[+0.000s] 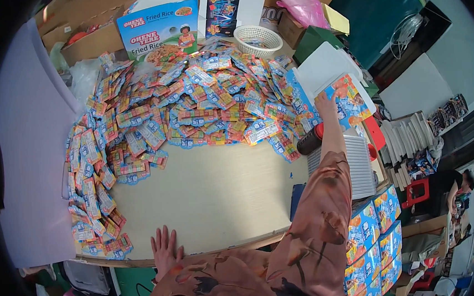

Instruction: Sorting small colorful product packets from a large pile and packing them into display boxes.

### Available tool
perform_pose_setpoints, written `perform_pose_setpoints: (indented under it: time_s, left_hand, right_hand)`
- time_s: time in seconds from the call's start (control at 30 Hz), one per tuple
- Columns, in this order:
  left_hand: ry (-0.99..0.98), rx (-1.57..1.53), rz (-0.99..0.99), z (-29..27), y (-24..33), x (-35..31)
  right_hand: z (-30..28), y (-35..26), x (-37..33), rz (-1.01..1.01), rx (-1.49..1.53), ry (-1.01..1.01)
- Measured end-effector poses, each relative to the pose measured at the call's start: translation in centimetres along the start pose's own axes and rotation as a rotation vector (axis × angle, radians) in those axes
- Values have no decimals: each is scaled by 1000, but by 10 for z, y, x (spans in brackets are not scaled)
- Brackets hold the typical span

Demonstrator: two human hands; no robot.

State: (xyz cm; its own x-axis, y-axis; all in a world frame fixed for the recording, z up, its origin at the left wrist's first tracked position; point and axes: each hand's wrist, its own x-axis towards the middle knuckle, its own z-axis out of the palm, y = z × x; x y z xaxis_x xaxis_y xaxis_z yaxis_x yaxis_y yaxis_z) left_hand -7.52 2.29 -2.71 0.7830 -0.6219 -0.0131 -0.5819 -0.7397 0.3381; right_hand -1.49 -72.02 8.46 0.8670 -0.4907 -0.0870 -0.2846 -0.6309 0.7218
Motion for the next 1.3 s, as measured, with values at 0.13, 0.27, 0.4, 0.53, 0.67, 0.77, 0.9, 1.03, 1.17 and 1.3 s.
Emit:
perform_pose_setpoints:
  time_s: [0.13,0.27,0.4,0.53,0.67,0.77,0.9,1.03,1.17,1.3]
  left_hand:
    - [6,12,25,2,-2,4]
    - [-7,10,-19,2,3,-1]
    - [-4,17,22,3,-3,5]
    - [10,-8,2,0,-2,-2]
    - [295,-735,-51,-30,7,21]
    - [475,-763,101,-74,25,81]
    - [163,-824,182,-84,50,150]
    - [-339,-1028,19,-50,72,165]
    - [-363,-1420,-217,-15,60,162]
    - [-271,-1447,-293,-13,47,156]
  right_hand:
    - [19,0,5,35,-45,131]
    - [-10,-11,10,-13,-67,101]
    - [-40,16,5,95,65,50]
    - [-172,19,-43,-2,-153,391]
    - [-256,-9,-108,-424,3,785]
    - [-280,-79,-148,-733,-96,890]
    - [-283,-175,-187,-1051,-55,1168]
    - [-275,-231,-204,-1064,-71,1054]
    - [-269,-258,-211,-972,48,1075]
    - [-221,-284,-244,-737,617,1241]
